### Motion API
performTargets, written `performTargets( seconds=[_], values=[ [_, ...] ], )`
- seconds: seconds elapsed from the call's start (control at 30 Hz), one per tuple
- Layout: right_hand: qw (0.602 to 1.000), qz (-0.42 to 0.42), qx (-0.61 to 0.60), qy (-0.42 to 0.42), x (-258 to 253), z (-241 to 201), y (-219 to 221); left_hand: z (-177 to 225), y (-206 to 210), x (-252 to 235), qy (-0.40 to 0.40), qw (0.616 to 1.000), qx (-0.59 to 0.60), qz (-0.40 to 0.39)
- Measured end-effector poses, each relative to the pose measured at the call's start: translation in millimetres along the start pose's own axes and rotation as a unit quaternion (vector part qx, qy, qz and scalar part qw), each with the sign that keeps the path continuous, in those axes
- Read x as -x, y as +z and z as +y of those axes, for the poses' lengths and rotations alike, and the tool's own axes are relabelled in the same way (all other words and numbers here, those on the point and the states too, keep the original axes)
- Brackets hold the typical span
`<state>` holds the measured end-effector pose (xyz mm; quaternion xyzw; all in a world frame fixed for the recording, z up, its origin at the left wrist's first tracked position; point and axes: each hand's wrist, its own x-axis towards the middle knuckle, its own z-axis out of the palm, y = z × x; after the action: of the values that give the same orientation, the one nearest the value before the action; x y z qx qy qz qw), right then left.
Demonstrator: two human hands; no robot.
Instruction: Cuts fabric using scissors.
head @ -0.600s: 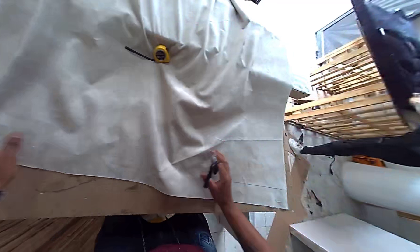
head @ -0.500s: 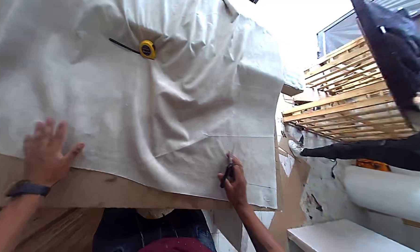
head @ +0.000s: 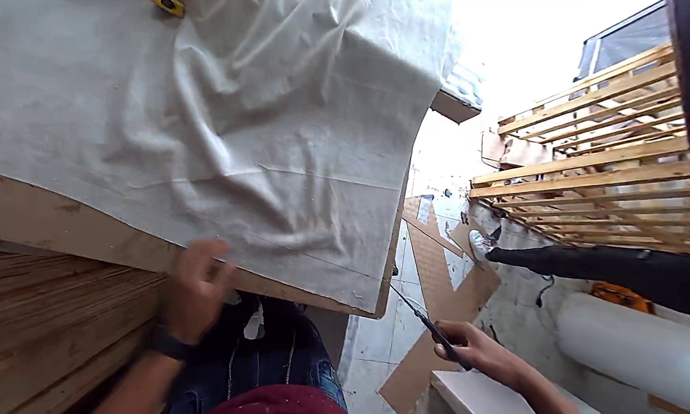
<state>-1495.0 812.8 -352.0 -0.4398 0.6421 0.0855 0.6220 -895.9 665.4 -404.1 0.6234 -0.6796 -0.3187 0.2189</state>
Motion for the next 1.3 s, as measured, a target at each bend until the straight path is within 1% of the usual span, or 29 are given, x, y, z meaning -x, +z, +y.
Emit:
performTargets(
  seconds=[0.07, 0.13, 0.17, 0.23, 0.3, 0.37, 0.43, 0.53, 0.63, 0.7, 0.87, 1.0, 1.17, 1.3],
  values=[
    [1.0, -0.016, 0.005, -0.012, -7.2, -1.5, -14.6, 62.7, 78.1, 31.9, 0.05, 0.996, 0.059, -0.052],
    [0.999, -0.029, 0.017, -0.042, -22.0, -12.1, -23.7, 106.9, 139.2, 50.9, 0.094, 0.989, 0.097, -0.065],
    [0.997, -0.041, 0.024, -0.054, -29.0, -17.5, -26.5, 125.0, 163.3, 57.4, 0.096, 0.988, 0.106, -0.065],
    [0.995, -0.074, 0.023, -0.066, -38.5, -19.5, -31.8, 156.9, 197.6, 60.2, 0.075, 0.99, 0.101, -0.061],
    [0.991, -0.104, 0.017, -0.086, -44.3, -15.1, -37.3, 180.3, 222.5, 53.4, 0.047, 0.996, 0.063, -0.036],
    [0.984, -0.13, 0.009, -0.121, -53.1, -16.2, -49.1, 192.9, 245.0, 42.8, 0.026, 0.999, 0.027, -0.004],
    [0.975, -0.172, -0.011, -0.136, -52.6, -8.1, -60.7, 201.4, 264.5, 46.4, -0.007, 1.0, -0.007, 0.012],
    [0.968, -0.215, -0.018, -0.126, -52.4, 6.4, -79.6, 204.7, 279.2, 45.3, -0.031, 0.998, -0.039, 0.031],
    [0.965, -0.24, -0.006, -0.106, -57.2, 12.0, -89.3, 204.0, 281.5, 48.9, -0.023, 0.997, -0.038, 0.071],
    [0.961, -0.249, 0.009, -0.119, -68.7, 7.8, -93.9, 200.9, 282.1, 48.7, -0.011, 0.995, -0.029, 0.099],
    [0.956, -0.256, 0.039, -0.141, -89.2, -20.9, -89.6, 198.4, 288.5, 61.1, -0.009, 0.99, 0.006, 0.143],
    [0.952, -0.26, 0.049, -0.154, -101.0, -40.3, -77.2, 196.8, 290.4, 67.6, -0.007, 0.985, 0.031, 0.17],
    [0.956, -0.244, 0.037, -0.158, -97.4, -41.7, -68.4, 196.6, 294.2, 69.7, -0.007, 0.98, 0.048, 0.192],
    [0.961, -0.219, 0.034, -0.165, -94.7, -36.2, -66.4, 196.8, 296.2, 71.3, -0.012, 0.979, 0.054, 0.195]
  ],
)
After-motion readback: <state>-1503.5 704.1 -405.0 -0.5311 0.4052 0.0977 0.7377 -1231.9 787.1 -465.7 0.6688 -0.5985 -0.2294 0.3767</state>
